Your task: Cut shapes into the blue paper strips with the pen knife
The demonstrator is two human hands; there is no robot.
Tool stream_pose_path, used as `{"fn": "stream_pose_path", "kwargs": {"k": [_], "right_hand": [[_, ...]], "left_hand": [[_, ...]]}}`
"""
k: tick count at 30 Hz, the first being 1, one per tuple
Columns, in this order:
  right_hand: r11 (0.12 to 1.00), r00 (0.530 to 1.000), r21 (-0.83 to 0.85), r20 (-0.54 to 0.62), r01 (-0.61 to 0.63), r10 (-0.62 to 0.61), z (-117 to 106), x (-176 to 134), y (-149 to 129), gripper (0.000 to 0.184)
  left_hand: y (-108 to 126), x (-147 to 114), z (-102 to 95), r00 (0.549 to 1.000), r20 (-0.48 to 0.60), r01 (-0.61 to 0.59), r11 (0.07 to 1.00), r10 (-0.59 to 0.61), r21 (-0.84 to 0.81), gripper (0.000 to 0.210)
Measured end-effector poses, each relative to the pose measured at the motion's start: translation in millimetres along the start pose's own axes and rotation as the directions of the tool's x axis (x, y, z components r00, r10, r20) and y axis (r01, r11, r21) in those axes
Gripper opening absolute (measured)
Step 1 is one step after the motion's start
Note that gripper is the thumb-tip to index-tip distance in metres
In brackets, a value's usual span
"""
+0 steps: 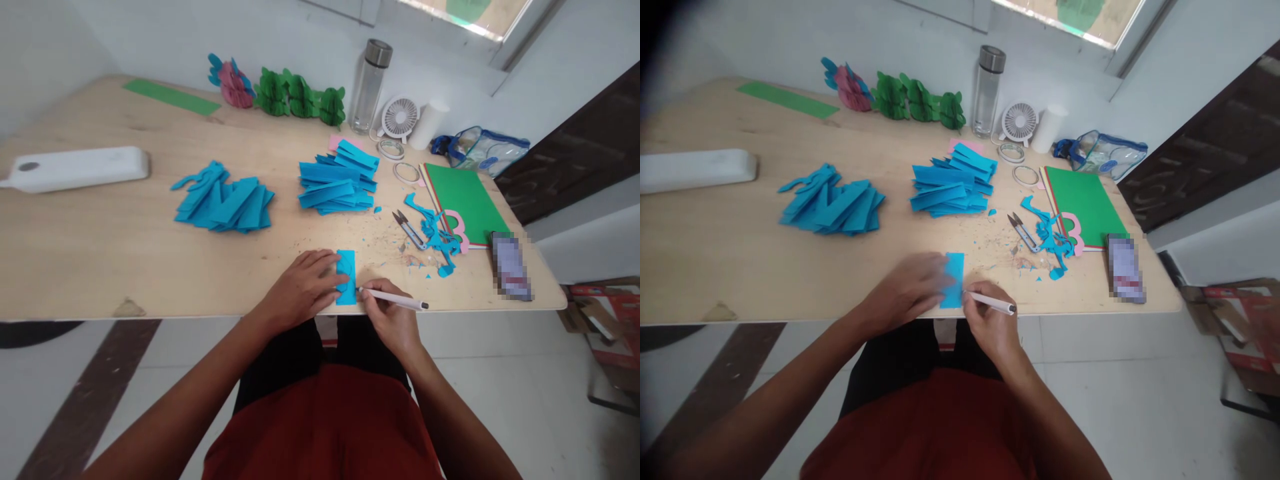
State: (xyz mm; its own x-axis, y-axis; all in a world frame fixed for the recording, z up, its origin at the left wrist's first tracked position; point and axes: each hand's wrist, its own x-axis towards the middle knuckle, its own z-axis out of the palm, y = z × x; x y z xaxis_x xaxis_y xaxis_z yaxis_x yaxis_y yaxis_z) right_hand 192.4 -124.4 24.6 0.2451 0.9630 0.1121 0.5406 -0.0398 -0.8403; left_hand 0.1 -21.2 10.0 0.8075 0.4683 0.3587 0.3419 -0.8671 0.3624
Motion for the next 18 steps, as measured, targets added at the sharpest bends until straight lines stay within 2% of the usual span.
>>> {"fn": "stream_pose_path", "kwargs": {"k": [18], "right_hand": [[0.999, 1.000, -0.041, -0.013, 0.006, -0.007, 0.0, -2.8, -2.2, 0.010]], "left_hand": [[-1.5, -1.0, 1.8, 1.000, 0.000, -0.017, 1.000, 0.017, 0.004, 0.027]]}}
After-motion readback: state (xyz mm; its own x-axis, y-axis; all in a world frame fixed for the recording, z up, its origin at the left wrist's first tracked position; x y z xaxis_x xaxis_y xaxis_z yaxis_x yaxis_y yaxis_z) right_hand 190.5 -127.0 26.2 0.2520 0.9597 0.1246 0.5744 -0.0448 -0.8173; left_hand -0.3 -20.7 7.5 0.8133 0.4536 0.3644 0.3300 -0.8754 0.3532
